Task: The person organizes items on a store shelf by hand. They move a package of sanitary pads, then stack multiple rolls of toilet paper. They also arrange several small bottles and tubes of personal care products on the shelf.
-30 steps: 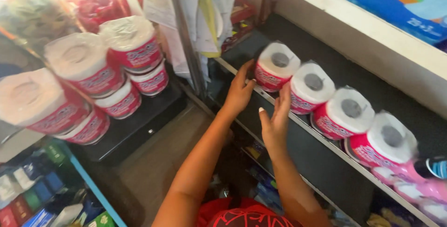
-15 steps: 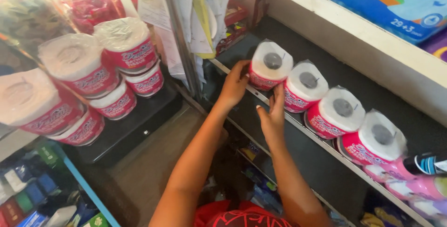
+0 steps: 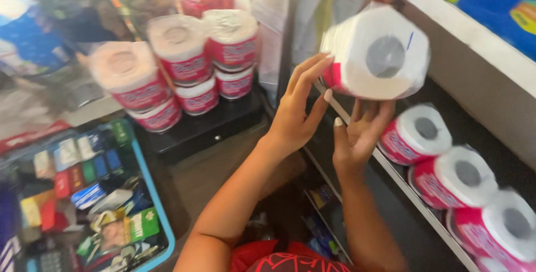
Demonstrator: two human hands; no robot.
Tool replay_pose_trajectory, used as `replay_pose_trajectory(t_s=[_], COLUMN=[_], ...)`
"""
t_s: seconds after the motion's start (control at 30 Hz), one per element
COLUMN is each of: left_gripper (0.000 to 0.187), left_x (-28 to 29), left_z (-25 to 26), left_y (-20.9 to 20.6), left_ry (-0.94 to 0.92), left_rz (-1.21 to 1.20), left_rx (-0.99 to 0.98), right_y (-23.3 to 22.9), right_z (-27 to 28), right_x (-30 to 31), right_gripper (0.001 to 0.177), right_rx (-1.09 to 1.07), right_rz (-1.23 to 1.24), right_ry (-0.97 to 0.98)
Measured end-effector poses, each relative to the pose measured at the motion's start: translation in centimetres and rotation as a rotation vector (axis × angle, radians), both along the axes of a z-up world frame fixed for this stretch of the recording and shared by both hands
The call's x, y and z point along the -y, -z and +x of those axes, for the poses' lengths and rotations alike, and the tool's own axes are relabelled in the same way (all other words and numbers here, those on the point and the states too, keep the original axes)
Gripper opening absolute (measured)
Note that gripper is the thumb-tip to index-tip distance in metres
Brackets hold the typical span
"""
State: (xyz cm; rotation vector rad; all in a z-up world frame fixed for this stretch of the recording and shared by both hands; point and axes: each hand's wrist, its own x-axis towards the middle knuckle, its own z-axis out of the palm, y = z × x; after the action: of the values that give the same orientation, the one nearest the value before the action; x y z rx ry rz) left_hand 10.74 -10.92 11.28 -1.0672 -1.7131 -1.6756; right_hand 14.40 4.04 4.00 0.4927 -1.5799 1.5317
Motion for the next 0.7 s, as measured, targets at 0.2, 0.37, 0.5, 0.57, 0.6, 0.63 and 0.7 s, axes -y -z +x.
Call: replay_pose_trajectory(t_s=[0.2, 0.37, 0.5, 0.57, 0.6, 0.63, 0.7], left_gripper=[0.049, 0.074, 0.083, 0.082, 0.081, 0.081, 0.082], left_x=[6.3, 10.6, 12.3, 12.7, 12.7, 12.7, 12.8], left_z=[-1.6, -4.7, -9.1, -10.4, -11.0, -11.7, -13.3], left_y=[-2.3, -3.1, -1.1, -0.7, -0.3, 0.4, 1.5], left_ry=[-0.286, -0.331, -0.355, -0.327, -0.289, -0.292, -0.443], left_rz=[-0.037, 0.018, 0.003, 0.022, 0.039, 0.042, -0.051], left_rx=[-0.135, -0.034, 0.017, 0.076, 0.149, 0.146, 0.028], right_y=[-4.3, -7.9, -7.7, -7.6, -7.4, -6.9, -6.1], right_z=[-4.9, -11.1, -16.0, -17.6, -18.2, -18.7, -20.0], right_x=[3.9, 6.5, 7.2, 7.7, 7.7, 7.8, 8.2], right_gripper=[0.086, 0.090, 0.096, 0.095, 0.094, 0.094, 0.090], right_rx=[-0.035, 0.065, 0.176, 0.208, 0.257, 0.253, 0.295], right_rz=[0.102, 0.208, 0.317, 0.328, 0.335, 0.339, 0.309], right_ry=[-0.253, -0.502, -0.545, -0.534, -0.516, -0.518, -0.533])
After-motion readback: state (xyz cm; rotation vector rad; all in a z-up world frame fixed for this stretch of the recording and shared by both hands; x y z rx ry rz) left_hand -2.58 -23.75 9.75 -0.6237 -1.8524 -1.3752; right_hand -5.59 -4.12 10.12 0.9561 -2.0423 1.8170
